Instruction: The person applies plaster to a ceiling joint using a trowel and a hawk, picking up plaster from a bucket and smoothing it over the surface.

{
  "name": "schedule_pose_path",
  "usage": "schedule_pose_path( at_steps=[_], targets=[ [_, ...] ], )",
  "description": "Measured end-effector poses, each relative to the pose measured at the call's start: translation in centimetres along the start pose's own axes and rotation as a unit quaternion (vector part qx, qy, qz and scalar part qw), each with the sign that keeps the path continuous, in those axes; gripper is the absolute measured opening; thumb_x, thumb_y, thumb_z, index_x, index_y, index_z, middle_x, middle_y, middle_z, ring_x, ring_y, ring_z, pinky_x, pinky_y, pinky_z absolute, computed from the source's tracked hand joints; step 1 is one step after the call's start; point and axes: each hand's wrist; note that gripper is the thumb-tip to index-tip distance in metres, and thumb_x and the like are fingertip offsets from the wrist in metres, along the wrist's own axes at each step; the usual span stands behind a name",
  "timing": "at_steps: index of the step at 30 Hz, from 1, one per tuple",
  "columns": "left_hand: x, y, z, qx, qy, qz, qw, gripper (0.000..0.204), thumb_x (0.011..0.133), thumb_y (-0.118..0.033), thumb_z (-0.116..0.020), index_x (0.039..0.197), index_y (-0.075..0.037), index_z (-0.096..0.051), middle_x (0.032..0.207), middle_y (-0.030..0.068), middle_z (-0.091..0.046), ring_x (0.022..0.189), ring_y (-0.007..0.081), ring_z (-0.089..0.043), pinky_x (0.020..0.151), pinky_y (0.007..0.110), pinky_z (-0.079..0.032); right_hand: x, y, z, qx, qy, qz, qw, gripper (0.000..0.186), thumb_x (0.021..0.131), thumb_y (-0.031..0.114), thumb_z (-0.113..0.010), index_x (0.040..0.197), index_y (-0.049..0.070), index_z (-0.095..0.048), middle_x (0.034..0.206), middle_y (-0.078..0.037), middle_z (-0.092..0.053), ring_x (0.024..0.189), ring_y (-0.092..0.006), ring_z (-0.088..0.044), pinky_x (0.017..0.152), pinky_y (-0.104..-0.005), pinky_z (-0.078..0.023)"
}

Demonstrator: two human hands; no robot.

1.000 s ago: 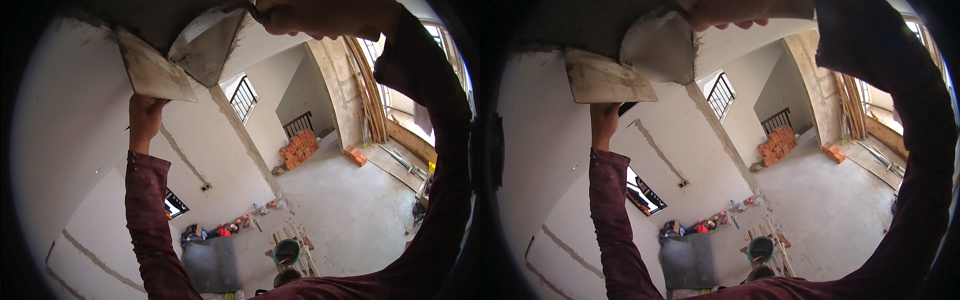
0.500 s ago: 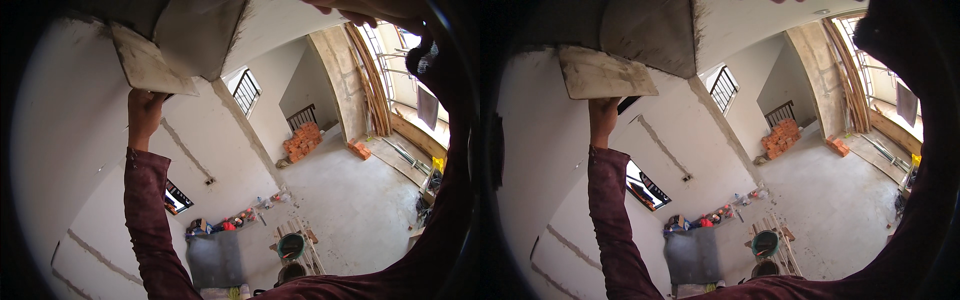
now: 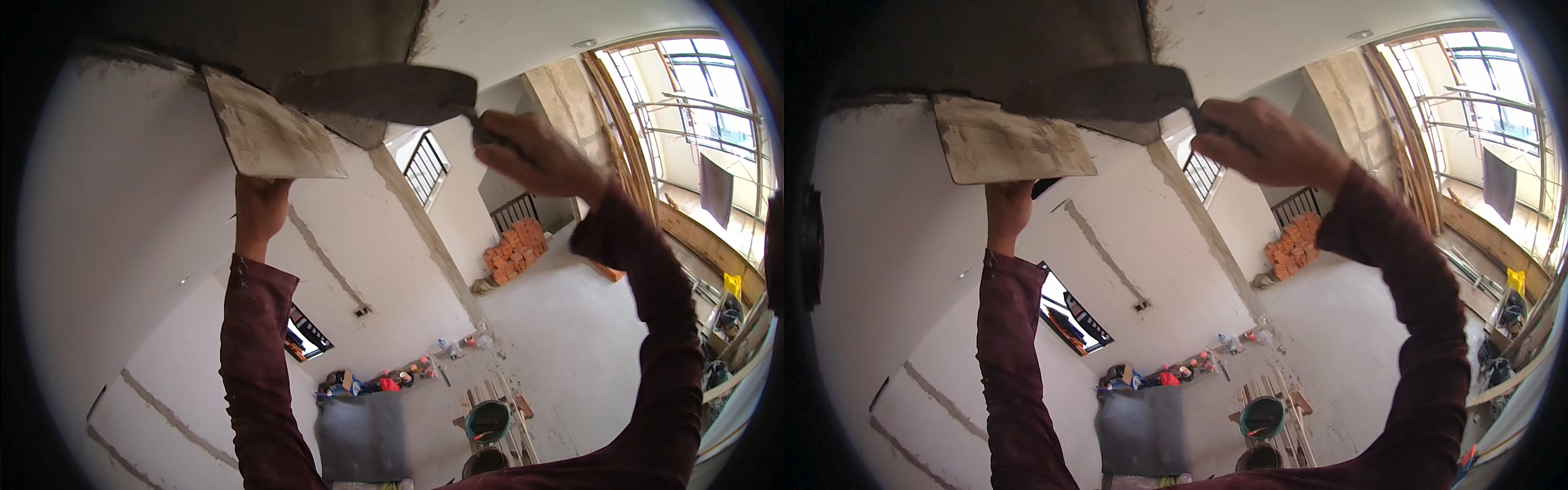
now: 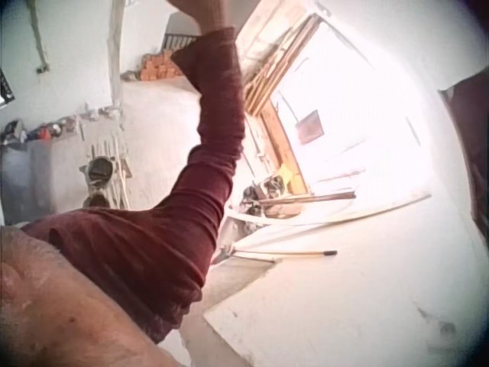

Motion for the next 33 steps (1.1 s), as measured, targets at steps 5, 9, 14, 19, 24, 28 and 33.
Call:
schedule_pose_path(
  at_steps=[5, 9, 14, 19, 24, 28, 33],
  targets=[
    [-0.6, 0.3, 0.6, 0.103, -0.006, 0.005, 0.995, 0.028, 0.091, -0.009, -0.070, 0.115, 0.004, -0.063, 0.116, 0.0113, -0.068, 0.105, 0.0222, -0.064, 0.094, 0.036, -0.048, 3.2, -3.8, -6.3, 0.062, -0.056, 0.001, 0.996, 0.030, 0.101, 0.027, -0.056, 0.092, -0.001, -0.055, 0.059, -0.017, -0.052, 0.051, -0.0341, -0.055, 0.053, -0.0442, -0.043],
    [-1.0, 0.8, 1.3, 0.134, -0.004, -0.001, 0.991, 0.029, 0.090, -0.011, -0.070, 0.115, 0.003, -0.064, 0.115, 0.0116, -0.067, 0.104, 0.0247, -0.063, 0.094, 0.038, -0.047, 4.9, -7.8, -10.1, 0.055, -0.079, 0.032, 0.995, 0.031, 0.102, 0.026, -0.054, 0.092, -0.003, -0.053, 0.059, -0.020, -0.051, 0.054, -0.0390, -0.056, 0.055, -0.0470, -0.043],
    [-1.3, 2.2, 3.0, 0.315, 0.030, -0.106, 0.942, 0.031, 0.091, -0.013, -0.070, 0.117, 0.002, -0.063, 0.116, 0.0113, -0.066, 0.106, 0.0250, -0.061, 0.097, 0.039, -0.045, 5.9, -10.8, -13.2, 0.034, -0.105, 0.018, 0.994, 0.028, 0.101, 0.026, -0.056, 0.099, -0.002, -0.052, 0.061, -0.021, -0.054, 0.057, -0.0415, -0.056, 0.058, -0.0495, -0.045],
    [-1.1, 0.4, 1.5, 0.178, -0.015, -0.009, 0.984, 0.023, 0.090, -0.008, -0.069, 0.111, 0.000, -0.066, 0.108, 0.0129, -0.068, 0.100, 0.0306, -0.064, 0.091, 0.041, -0.047, 5.7, -13.8, -14.2, -0.031, -0.102, 0.011, 0.994, 0.027, 0.100, 0.026, -0.057, 0.097, -0.001, -0.054, 0.064, -0.020, -0.057, 0.060, -0.0418, -0.058, 0.058, -0.0493, -0.046],
    [-1.3, 0.9, 1.9, 0.202, -0.026, -0.026, 0.979, 0.026, 0.089, -0.010, -0.072, 0.112, 0.002, -0.065, 0.109, 0.0127, -0.068, 0.101, 0.0275, -0.064, 0.092, 0.040, -0.047, 3.3, -14.3, -13.5, -0.102, -0.065, -0.025, 0.992, 0.024, 0.097, 0.025, -0.061, 0.093, 0.002, -0.053, 0.068, -0.017, -0.060, 0.060, -0.0381, -0.060, 0.056, -0.0474, -0.047],
    [-1.0, 0.4, 1.6, 0.120, -0.027, -0.006, 0.992, 0.029, 0.089, -0.010, -0.073, 0.113, 0.004, -0.064, 0.110, 0.0125, -0.068, 0.101, 0.0249, -0.064, 0.093, 0.038, -0.048, 0.8, -11.0, -9.9, -0.229, -0.096, 0.015, 0.969, 0.022, 0.095, 0.023, -0.065, 0.094, 0.005, -0.053, 0.071, -0.011, -0.060, 0.057, -0.0297, -0.061, 0.053, -0.0429, -0.049],
    [-0.9, 0.8, 1.4, 0.084, -0.018, 0.009, 0.996, 0.030, 0.089, -0.007, -0.072, 0.114, 0.005, -0.063, 0.112, 0.0117, -0.068, 0.101, 0.0206, -0.064, 0.092, 0.035, -0.049, 2.6, -8.6, -5.7, -0.327, -0.148, 0.118, 0.926, 0.023, 0.095, 0.021, -0.067, 0.095, 0.006, -0.049, 0.076, -0.007, -0.056, 0.060, -0.0253, -0.059, 0.054, -0.0383, -0.050]
  ],
)
Point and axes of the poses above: each hand's wrist, its own x-axis towards the middle knuckle, its own z-axis out of the back of the hand, y = z × x
